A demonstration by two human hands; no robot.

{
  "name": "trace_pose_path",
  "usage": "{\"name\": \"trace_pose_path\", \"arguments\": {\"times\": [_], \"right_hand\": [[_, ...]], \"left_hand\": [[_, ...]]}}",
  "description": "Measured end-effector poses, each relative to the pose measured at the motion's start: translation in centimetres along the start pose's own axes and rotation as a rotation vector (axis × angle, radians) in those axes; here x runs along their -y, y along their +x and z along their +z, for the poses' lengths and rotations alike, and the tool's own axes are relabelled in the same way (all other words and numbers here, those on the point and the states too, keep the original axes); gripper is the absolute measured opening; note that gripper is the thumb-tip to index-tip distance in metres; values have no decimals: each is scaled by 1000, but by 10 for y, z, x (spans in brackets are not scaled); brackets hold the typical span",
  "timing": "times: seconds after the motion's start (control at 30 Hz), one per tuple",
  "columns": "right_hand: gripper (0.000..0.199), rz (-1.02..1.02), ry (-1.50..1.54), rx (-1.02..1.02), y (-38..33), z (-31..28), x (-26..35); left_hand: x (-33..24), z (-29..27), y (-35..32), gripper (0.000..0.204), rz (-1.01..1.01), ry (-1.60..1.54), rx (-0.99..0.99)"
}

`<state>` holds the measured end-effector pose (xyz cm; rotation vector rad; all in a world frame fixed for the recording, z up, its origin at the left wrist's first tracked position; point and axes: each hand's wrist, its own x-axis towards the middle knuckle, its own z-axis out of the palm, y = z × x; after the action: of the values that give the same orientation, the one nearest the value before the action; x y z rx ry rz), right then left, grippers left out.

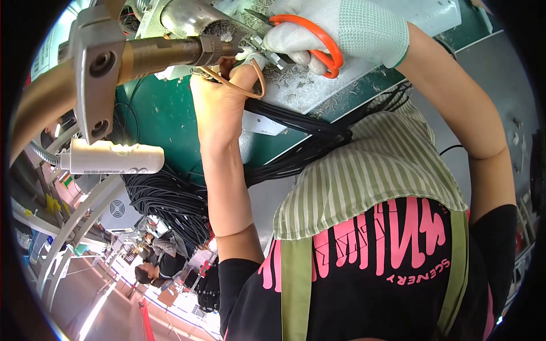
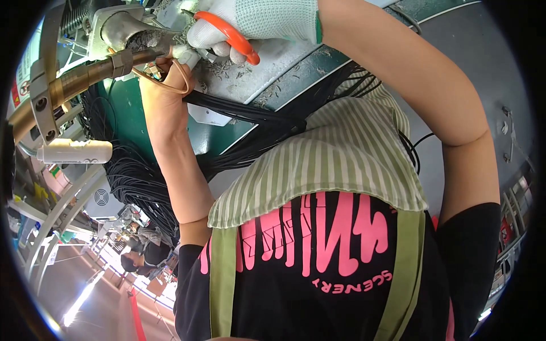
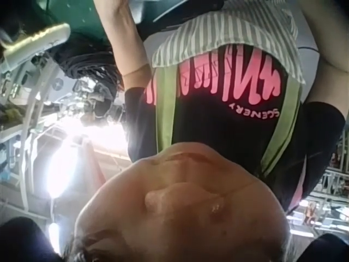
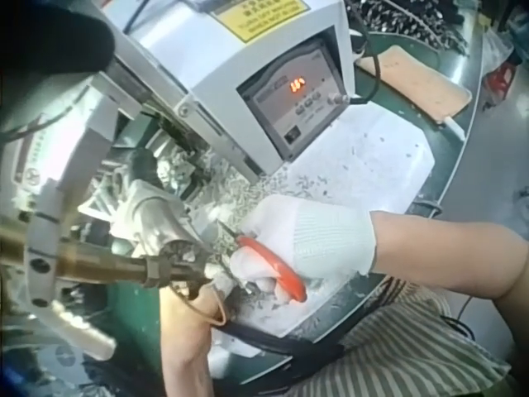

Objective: Stripping ends of electrical wires and crimping connectors using a machine, then gathering bundles for transport.

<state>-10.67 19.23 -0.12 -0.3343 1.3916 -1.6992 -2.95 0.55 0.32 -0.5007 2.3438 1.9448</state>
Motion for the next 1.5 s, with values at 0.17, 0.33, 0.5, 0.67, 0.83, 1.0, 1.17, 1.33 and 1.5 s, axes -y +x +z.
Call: {"name": "trace_pose_path", "arguments": {"times": [0.17, 0.33, 0.5, 0.67, 0.83, 1.0, 1.17, 1.33, 1.5], "right_hand": [[31, -31, -31, 18, -2, 1, 2], [29, -20, -59, 7, -3, 1, 4], [29, -126, -205, 59, -1, 0, 4], [28, -10, -37, 19, -4, 0, 5], [26, 16, -31, -14, -2, 4, 5], [26, -111, -315, -96, -24, -3, 13], [23, -204, -1079, -440, -73, -16, 28], [18, -534, -938, -374, -85, 27, 23], [18, -648, -1024, -131, -89, 35, 28]], "left_hand": [[-4, 3, -3, 10, 39, 91, 10], [-1, 7, -6, 14, 38, -50, -35], [3, 7, -4, 16, 11, -104, -46], [4, 4, -4, 18, -40, -88, -38], [2, 5, -6, 16, -1, -49, -36], [1, -3, -27, 10, 5, -8, -21], [-5, -5, -75, 10, -38, -123, 174], [-21, 6, -78, 9, 4, 226, 621], [-31, 24, -86, 13, 360, 285, 586]]}}
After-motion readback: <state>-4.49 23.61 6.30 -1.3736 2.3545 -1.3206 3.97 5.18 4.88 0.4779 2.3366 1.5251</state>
